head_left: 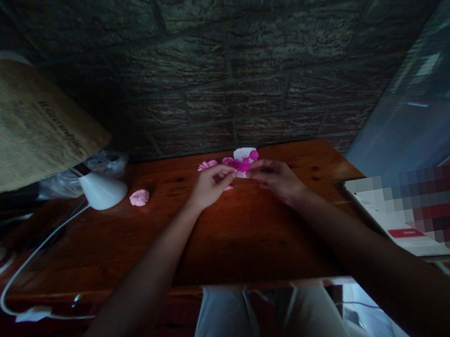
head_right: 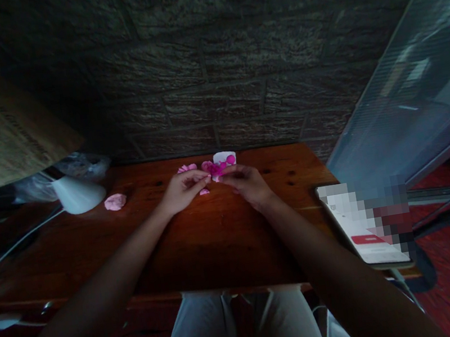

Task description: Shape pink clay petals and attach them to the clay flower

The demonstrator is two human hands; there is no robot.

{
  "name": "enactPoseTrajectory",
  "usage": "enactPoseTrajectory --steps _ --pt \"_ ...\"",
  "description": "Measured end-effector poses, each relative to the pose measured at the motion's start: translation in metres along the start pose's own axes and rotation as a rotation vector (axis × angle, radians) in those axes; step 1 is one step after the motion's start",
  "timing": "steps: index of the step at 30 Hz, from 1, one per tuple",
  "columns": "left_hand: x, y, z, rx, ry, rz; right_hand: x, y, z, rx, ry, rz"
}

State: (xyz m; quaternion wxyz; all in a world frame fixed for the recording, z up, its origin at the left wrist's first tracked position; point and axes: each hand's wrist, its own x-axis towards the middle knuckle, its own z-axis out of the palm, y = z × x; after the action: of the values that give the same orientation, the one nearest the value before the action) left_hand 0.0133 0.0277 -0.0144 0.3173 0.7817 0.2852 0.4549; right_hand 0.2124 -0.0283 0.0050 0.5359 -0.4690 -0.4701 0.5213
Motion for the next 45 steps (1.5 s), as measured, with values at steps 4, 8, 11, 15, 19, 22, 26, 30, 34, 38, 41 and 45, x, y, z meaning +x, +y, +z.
enactPoseTrajectory --steps 4,8,11,15,19,22,26,30,34,38,41,45 --pt "0.000 0.000 0.000 -0.007 -0.011 -0.016 0.000 -0.002 -0.001 -0.009 0.001 0.008" --pt "0.000 0.001 -0.001 -0.040 0.005 -0.023 -0.001 -0.002 -0.002 -0.002 0.012 0.010" --pt "0.000 0.001 -0.001 -0.077 0.003 -0.042 -0.002 -0.002 -0.001 -0.016 -0.008 -0.003" --pt "0.000 0.004 -0.001 -0.123 -0.026 -0.088 0.000 0.001 0.000 -0.011 -0.023 -0.011" --pt "0.000 0.005 -0.001 -0.163 -0.057 -0.107 0.004 0.005 -0.001 -0.018 -0.075 -0.032" --pt "0.000 0.007 0.000 -0.203 -0.059 -0.117 0.004 0.007 -0.001 0.006 -0.084 -0.047" --pt "-0.001 0.011 0.001 -0.272 -0.047 -0.163 0.004 0.007 -0.001 0.072 -0.084 -0.038" --pt "-0.002 0.013 0.002 -0.250 -0.059 -0.180 0.004 0.006 -0.001 0.105 -0.061 -0.060" --pt "-0.001 0.011 0.001 -0.262 -0.053 -0.198 0.004 0.006 -0.002 0.080 -0.062 -0.067" --pt "0.000 0.010 0.000 -0.261 -0.040 -0.198 0.003 0.006 -0.001 0.049 -0.098 -0.055" --pt "-0.001 0.011 0.000 -0.299 -0.019 -0.236 0.002 0.006 -0.001 0.011 -0.087 -0.060" --pt "-0.001 0.014 0.001 -0.374 0.021 -0.295 0.004 0.008 -0.002 -0.013 -0.070 -0.080"
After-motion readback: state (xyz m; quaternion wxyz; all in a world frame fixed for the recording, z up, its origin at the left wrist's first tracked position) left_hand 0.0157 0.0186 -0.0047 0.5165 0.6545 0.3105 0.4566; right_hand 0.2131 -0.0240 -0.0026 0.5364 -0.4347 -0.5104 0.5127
